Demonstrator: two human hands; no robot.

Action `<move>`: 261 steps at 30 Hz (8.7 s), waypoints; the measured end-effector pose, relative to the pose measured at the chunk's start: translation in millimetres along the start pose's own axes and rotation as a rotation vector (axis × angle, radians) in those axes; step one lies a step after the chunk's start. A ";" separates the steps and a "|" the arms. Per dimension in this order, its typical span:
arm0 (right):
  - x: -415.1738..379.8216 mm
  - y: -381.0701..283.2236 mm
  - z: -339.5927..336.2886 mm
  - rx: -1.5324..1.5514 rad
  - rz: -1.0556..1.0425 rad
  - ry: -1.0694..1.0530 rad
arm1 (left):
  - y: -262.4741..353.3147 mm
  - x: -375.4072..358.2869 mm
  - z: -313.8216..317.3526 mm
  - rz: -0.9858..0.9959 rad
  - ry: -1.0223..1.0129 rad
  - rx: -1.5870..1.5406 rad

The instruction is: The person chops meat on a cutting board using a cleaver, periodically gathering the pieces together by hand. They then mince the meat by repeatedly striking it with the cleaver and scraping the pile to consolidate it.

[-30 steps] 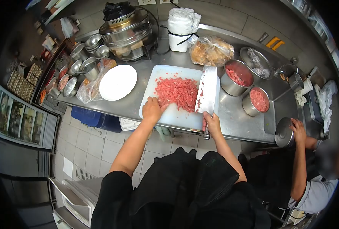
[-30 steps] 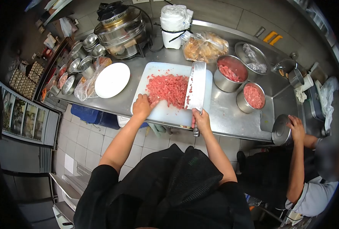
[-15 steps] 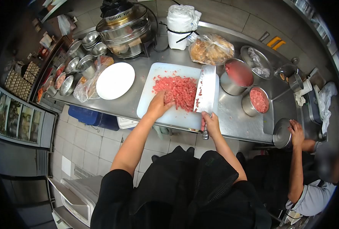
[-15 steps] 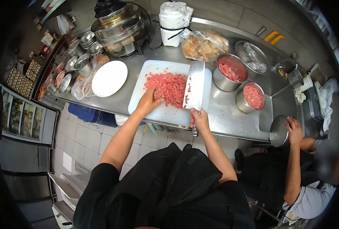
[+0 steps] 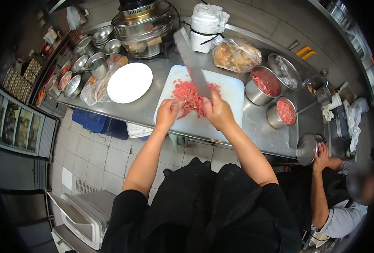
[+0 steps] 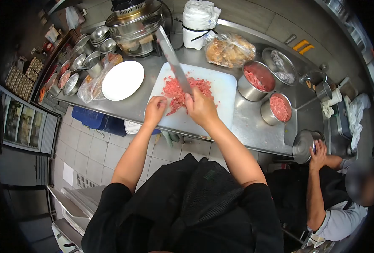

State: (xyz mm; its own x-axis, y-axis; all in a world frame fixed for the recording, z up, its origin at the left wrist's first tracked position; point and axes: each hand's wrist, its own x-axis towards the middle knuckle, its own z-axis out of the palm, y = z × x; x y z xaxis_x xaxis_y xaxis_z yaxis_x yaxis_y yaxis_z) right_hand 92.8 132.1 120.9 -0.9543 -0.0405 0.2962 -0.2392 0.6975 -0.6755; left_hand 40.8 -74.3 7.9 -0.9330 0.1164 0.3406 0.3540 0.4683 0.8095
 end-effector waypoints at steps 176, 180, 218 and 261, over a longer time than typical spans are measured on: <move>12.9 33.1 29.8 -0.354 0.534 -0.610 | -89.2 -21.9 -60.4 -0.124 0.282 0.519; 27.3 21.5 3.8 -0.313 0.472 -0.551 | -89.8 -21.8 -59.3 -0.107 0.305 0.526; 2.7 32.4 42.8 -0.366 0.497 -0.637 | -88.3 -21.0 -59.4 -0.108 0.316 0.526; 21.7 1.7 11.4 -0.372 0.428 -0.491 | -88.1 -21.8 -58.7 -0.120 0.321 0.513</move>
State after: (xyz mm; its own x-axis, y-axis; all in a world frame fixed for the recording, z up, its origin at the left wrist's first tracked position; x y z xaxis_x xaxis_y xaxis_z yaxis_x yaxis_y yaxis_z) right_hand 69.6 124.2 118.5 -0.9415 0.0345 -0.3352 0.1638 0.9162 -0.3657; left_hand 33.8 -169.5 -42.7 -0.8698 -0.1954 0.4530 0.0969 0.8327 0.5453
